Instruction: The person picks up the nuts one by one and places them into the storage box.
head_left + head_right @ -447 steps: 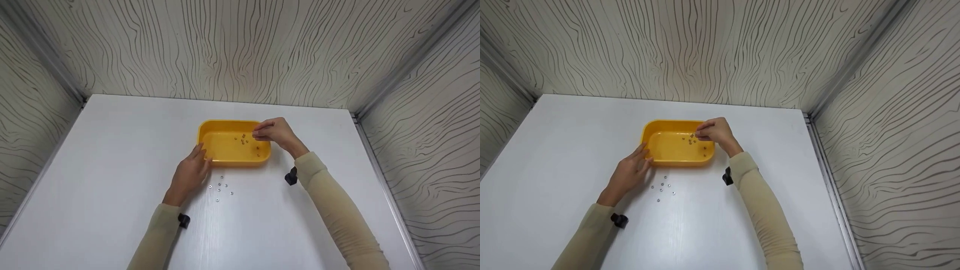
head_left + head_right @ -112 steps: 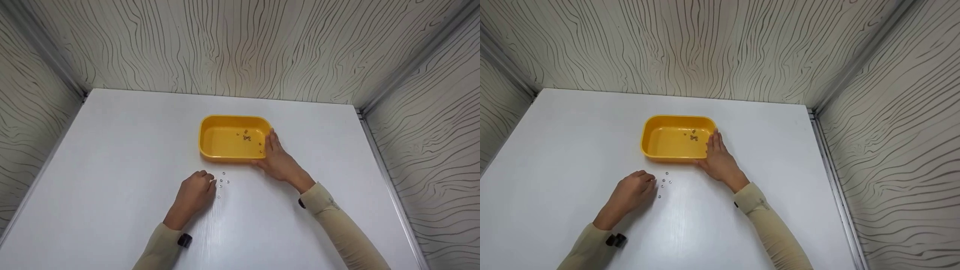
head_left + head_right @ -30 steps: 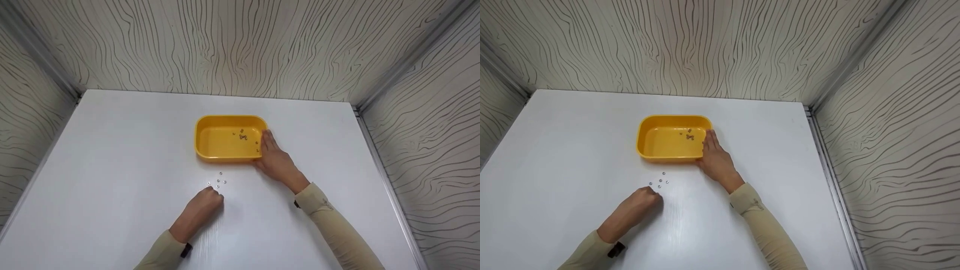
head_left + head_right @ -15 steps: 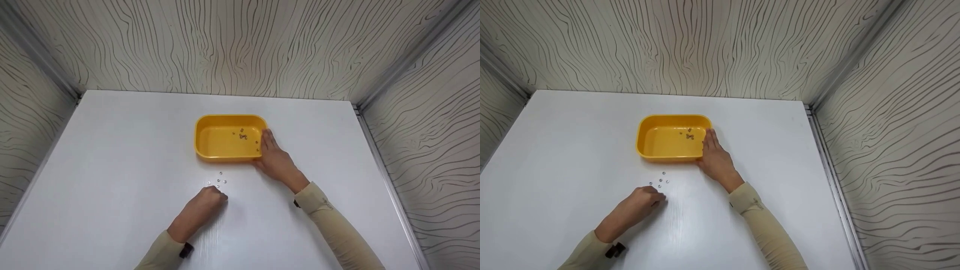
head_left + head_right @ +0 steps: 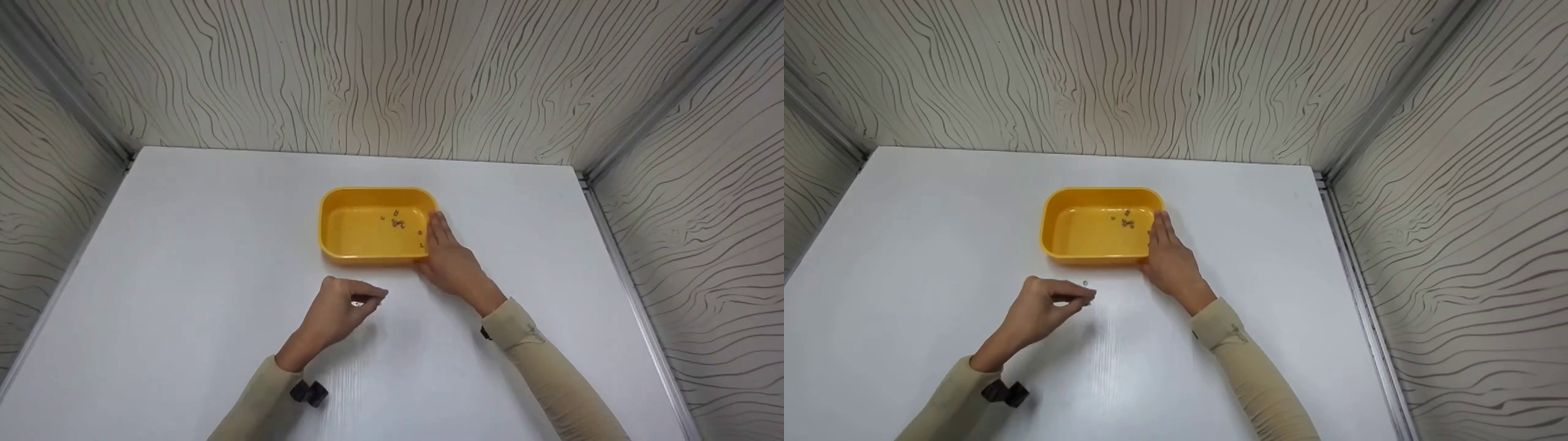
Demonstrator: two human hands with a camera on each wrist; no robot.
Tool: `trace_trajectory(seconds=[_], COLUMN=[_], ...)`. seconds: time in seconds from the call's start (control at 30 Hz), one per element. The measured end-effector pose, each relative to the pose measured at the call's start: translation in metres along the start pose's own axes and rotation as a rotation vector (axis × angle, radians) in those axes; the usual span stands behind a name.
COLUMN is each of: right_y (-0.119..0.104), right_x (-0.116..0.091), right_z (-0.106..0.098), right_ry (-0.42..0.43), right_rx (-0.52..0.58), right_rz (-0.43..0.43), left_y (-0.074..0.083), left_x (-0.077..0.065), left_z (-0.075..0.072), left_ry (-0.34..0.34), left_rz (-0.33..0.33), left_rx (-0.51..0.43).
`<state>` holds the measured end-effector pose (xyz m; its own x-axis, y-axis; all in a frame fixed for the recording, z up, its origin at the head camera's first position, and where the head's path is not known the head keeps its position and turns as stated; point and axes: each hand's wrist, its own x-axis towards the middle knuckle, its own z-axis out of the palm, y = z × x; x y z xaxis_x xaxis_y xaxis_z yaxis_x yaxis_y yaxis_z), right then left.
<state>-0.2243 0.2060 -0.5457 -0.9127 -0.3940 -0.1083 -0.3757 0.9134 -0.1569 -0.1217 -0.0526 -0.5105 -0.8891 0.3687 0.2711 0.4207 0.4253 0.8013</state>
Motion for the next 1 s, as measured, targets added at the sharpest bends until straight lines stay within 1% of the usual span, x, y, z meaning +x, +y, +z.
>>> trace_trajectory(seconds=[0.13, 0.2, 0.27, 0.43, 0.57, 0.63, 0.7, 0.8, 0.9, 1.0], right_y=[-0.001, -0.001, -0.001, -0.001, 0.0, 0.001, 0.001, 0.0, -0.001, -0.002], right_x=[-0.001, -0.001, -0.001, -0.002, -0.001, -0.001, -0.001, -0.001, -0.001, 0.0], right_z=[0.002, 0.002, 0.002, -0.001, -0.002, -0.002, -0.002, -0.002, -0.003, -0.003], right_ry=[0.012, 0.015, 0.016, 0.012, 0.024, 0.029, 0.024, 0.01, -0.004, -0.011], right_rx=[0.001, 0.009, 0.013, 0.028, 0.038, 0.036, 0.024, 0.009, 0.006, 0.013], right_rz=[-0.015, -0.02, -0.016, -0.001, -0.007, -0.011, -0.015, -0.02, -0.012, 0.006], left_y=[0.002, 0.003, 0.002, 0.001, -0.002, -0.006, -0.014, -0.027, -0.039, -0.044], left_x=[0.013, 0.02, 0.028, 0.052, 0.074, 0.085, 0.096, 0.11, 0.121, 0.13], left_z=[-0.01, -0.014, -0.018, -0.028, -0.04, -0.045, -0.049, -0.052, -0.053, -0.053], left_ry=[0.074, 0.095, 0.102, 0.101, 0.143, 0.164, 0.183, 0.212, 0.232, 0.232], left_rz=[-0.065, -0.107, -0.153, -0.269, -0.353, -0.392, -0.434, -0.529, -0.622, -0.682], left_rx=[-0.117, -0.164, -0.213, -0.299, -0.387, -0.453, -0.508, -0.585, -0.626, -0.618])
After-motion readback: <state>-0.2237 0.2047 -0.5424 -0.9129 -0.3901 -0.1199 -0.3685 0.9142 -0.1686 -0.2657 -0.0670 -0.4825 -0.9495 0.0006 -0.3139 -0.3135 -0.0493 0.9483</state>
